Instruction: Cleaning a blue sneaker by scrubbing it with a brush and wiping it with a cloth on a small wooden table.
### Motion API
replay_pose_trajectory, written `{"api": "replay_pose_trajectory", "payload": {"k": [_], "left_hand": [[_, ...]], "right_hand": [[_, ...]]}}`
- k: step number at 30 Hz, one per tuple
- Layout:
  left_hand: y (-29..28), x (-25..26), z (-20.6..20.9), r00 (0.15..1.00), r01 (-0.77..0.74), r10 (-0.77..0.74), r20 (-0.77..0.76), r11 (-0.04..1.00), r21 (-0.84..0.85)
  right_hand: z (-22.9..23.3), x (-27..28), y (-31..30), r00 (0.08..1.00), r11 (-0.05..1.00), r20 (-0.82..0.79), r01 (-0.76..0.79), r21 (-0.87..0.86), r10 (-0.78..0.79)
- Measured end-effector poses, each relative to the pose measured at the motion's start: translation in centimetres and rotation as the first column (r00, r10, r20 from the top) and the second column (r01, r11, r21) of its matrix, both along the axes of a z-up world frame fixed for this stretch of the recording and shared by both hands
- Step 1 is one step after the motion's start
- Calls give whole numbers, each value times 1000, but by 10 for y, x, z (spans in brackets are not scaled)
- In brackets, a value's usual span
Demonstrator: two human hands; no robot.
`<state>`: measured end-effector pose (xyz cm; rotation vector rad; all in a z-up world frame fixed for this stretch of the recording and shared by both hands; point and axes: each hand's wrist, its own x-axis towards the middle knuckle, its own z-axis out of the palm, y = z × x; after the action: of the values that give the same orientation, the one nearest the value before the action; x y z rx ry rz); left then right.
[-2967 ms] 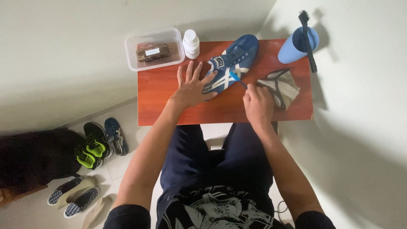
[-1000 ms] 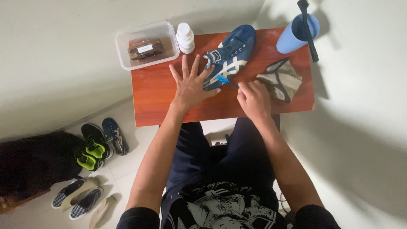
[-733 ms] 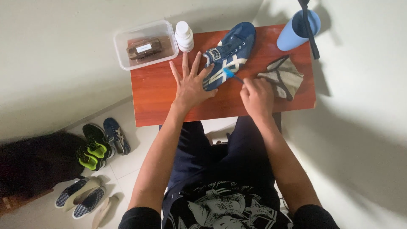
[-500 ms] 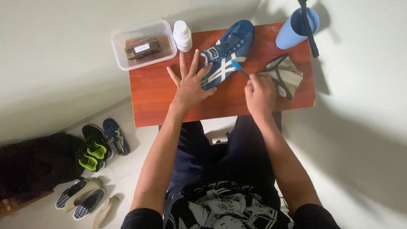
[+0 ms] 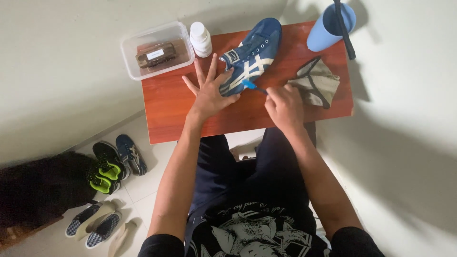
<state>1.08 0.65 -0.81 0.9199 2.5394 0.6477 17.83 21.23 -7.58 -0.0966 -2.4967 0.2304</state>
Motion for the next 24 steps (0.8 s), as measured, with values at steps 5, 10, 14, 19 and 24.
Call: {"api": "replay_pose_trajectory", "payload": {"k": [5, 10, 14, 19, 24], "left_hand": [[1, -4, -2, 999, 27, -28, -38, 999, -23], [-1, -7, 3, 994, 58, -63, -94, 997, -53], [-1, -8, 20, 989, 149, -149, 1, 987, -58], [2, -9, 37, 981, 185, -175, 85, 973, -138], [5, -14, 48, 970, 241, -227, 83, 929, -280]], "right_hand": [[25, 2, -4, 991, 990, 47, 125, -59, -122], [23, -2, -9, 1000, 1000, 4, -25, -5, 25], [39, 1, -16, 989, 989, 80, 132, -60, -127], [42, 2, -19, 995, 995, 99, 12, -99, -3], [33, 2, -16, 986, 988, 97, 144, -53, -138]]}}
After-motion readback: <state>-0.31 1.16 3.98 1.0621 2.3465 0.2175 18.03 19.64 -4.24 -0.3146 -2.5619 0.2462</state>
